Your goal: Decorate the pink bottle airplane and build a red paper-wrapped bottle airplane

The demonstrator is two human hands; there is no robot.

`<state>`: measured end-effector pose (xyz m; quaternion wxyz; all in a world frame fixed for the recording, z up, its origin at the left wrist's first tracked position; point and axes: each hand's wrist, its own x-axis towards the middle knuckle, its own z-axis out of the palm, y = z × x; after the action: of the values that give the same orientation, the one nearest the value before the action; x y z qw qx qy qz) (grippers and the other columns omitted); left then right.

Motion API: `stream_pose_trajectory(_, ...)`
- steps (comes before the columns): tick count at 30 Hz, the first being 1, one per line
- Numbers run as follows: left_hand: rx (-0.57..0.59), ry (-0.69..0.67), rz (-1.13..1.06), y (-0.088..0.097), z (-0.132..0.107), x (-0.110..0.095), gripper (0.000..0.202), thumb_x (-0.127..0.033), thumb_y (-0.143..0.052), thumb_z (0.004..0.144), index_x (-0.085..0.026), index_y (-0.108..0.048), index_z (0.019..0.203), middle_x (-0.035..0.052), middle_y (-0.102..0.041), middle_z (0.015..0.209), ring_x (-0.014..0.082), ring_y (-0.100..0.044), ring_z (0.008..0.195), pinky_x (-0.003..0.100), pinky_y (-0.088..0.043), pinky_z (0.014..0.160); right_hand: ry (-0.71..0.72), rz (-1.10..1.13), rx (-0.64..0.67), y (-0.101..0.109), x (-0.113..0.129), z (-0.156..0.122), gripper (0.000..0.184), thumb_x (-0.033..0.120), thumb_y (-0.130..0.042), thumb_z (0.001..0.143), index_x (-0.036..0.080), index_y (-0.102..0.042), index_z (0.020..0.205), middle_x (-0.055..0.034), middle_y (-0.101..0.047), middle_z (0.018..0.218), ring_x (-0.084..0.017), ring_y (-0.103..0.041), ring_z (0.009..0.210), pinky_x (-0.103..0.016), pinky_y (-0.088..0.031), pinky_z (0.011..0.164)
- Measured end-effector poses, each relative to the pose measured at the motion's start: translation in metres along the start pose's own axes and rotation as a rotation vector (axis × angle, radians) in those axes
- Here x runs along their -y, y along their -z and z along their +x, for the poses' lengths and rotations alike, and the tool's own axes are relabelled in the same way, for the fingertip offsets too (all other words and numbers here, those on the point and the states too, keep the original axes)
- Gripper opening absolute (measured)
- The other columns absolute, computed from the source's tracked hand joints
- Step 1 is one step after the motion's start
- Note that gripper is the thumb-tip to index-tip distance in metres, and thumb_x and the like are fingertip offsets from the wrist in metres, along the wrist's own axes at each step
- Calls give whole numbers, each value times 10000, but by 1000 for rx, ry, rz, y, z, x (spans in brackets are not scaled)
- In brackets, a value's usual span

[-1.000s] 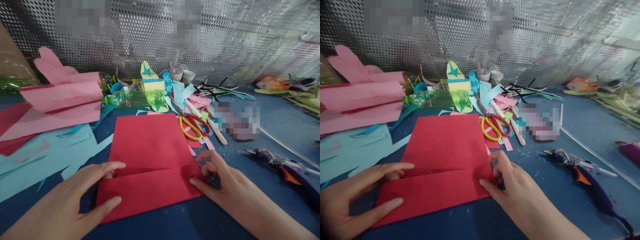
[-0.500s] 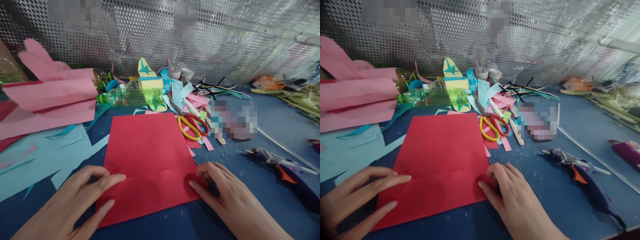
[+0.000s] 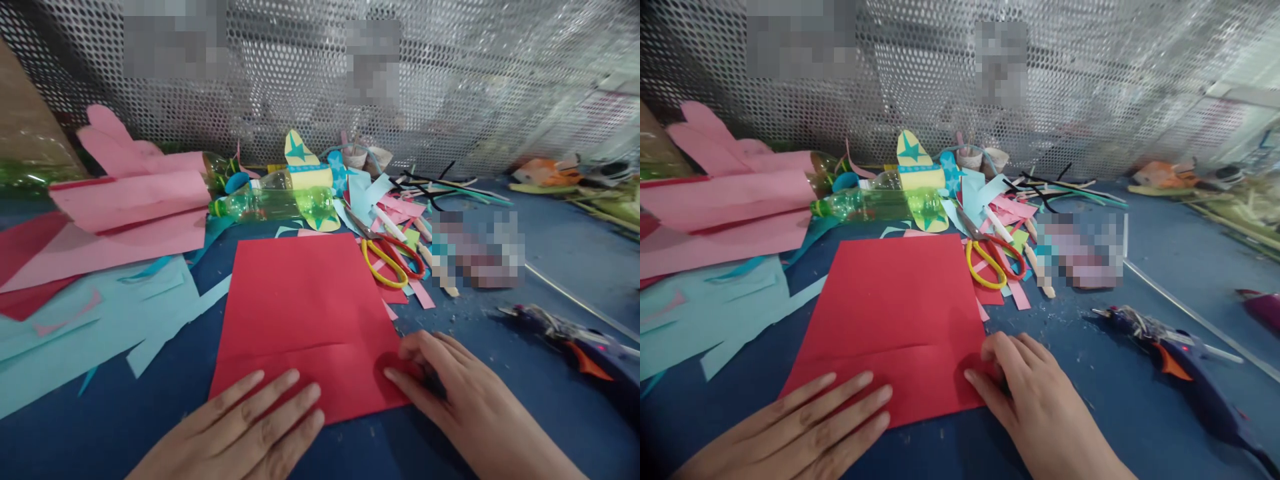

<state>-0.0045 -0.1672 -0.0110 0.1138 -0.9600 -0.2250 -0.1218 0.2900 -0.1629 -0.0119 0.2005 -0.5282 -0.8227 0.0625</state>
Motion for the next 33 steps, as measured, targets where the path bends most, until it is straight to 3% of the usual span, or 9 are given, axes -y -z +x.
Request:
stream_pose_trajectory(14,49,45,20,-3,-6,1,517,-120,-278,938,-293,-441,1397,-131,-445,1477,112,-269,1415,346,-39,1206,42,-50,-46,2,6,7,251,382,-268,1029,254,-426,880,20,-646,721,-151,-681,623,-290,-527,589)
stream_pose_trajectory(20,73,-6,37,-3,-7,6,545,-117,-342,889,-271,-445,1401,-107,-413,1503,133,-242,1430,341,-36,1205,66,-58,-49,4,6,8,253,372,-258,1033,255,-425,884,22,-646,720,-143,-687,628,-284,-534,595)
stream_pose_trajectory(30,90,27,1,-8,-9,2,557,-119,-312,912,-288,-387,1437,-115,-404,1508,134,-200,1443,343,-32,1203,47,-42,-29,2,5,5,249,378,-312,1021,243,-447,860,0,-627,727,-169,-657,655,-304,-539,605)
stream_pose_trajectory(33,95,30,-23,-7,-8,3,555,-134,-341,909,-295,-387,1438,-113,-416,1501,129,-209,1441,329,-24,1203,12,-107,-71,10,7,1,228,379,-375,1000,228,-536,941,-66,-618,868,-216,-626,792,-348,-536,673)
